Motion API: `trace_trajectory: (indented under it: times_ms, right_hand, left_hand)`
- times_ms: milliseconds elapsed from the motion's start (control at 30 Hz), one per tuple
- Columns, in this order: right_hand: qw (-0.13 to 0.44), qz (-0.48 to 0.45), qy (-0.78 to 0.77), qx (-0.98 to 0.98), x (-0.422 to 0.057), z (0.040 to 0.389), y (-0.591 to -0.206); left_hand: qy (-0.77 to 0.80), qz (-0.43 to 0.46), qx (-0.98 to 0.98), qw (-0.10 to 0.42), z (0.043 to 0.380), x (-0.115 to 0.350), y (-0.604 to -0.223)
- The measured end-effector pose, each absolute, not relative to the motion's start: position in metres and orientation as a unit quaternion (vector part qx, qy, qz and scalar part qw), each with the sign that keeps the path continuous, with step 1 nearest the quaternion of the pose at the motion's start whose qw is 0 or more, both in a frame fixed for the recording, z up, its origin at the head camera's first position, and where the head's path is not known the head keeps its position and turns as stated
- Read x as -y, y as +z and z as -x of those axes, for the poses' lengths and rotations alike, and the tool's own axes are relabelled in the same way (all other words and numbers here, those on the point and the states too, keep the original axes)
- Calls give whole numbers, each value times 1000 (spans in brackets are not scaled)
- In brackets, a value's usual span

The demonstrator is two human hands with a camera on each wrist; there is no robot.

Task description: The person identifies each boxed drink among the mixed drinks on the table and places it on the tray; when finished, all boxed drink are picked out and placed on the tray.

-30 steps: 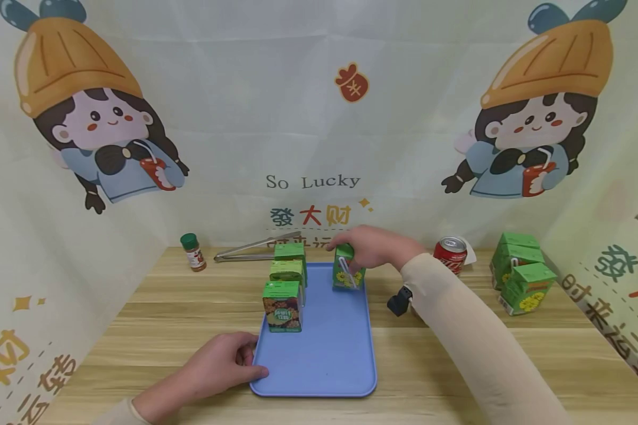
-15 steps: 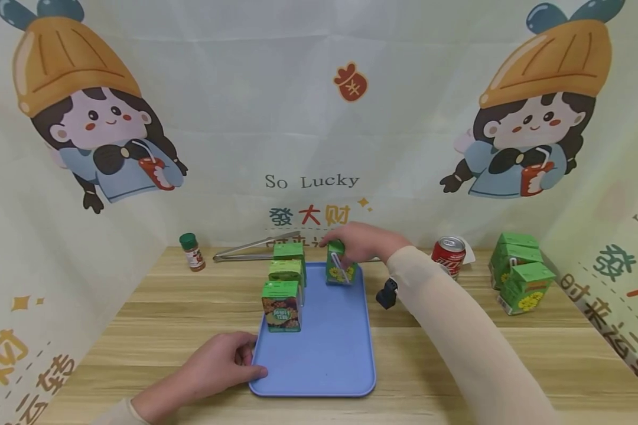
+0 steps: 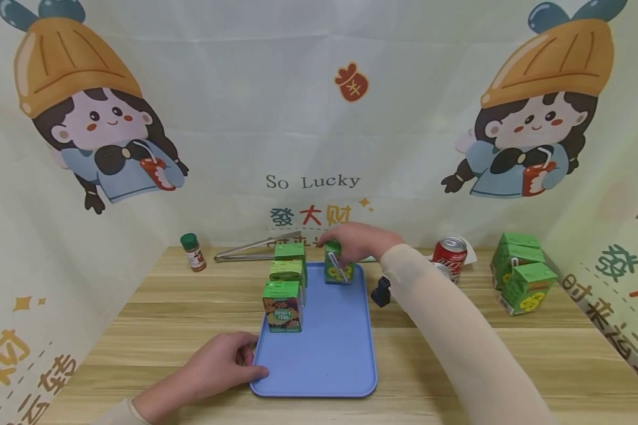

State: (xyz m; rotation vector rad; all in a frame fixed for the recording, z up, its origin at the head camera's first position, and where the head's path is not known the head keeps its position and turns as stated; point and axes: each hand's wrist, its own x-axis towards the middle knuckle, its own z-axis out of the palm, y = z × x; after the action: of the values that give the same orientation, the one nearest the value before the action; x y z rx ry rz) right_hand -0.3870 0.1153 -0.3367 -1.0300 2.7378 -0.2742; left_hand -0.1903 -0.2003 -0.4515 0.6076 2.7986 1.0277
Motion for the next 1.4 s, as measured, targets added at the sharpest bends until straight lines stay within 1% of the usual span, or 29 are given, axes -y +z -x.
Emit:
trace_trajectory:
  times_ms: [367,900,1400]
  right_hand:
    - [109,334,-87,-932,-111,392,-338]
    - [119,345,-80,-928,-107,393,-334]
    - [110,345,-81,-929,-106,392,-336]
  left_hand:
    - [334,-200,-920,47,190,200,-451]
    - [331,-199,-921,45,189,200,-451]
    - [336,-197,-920,49,189,200,-450]
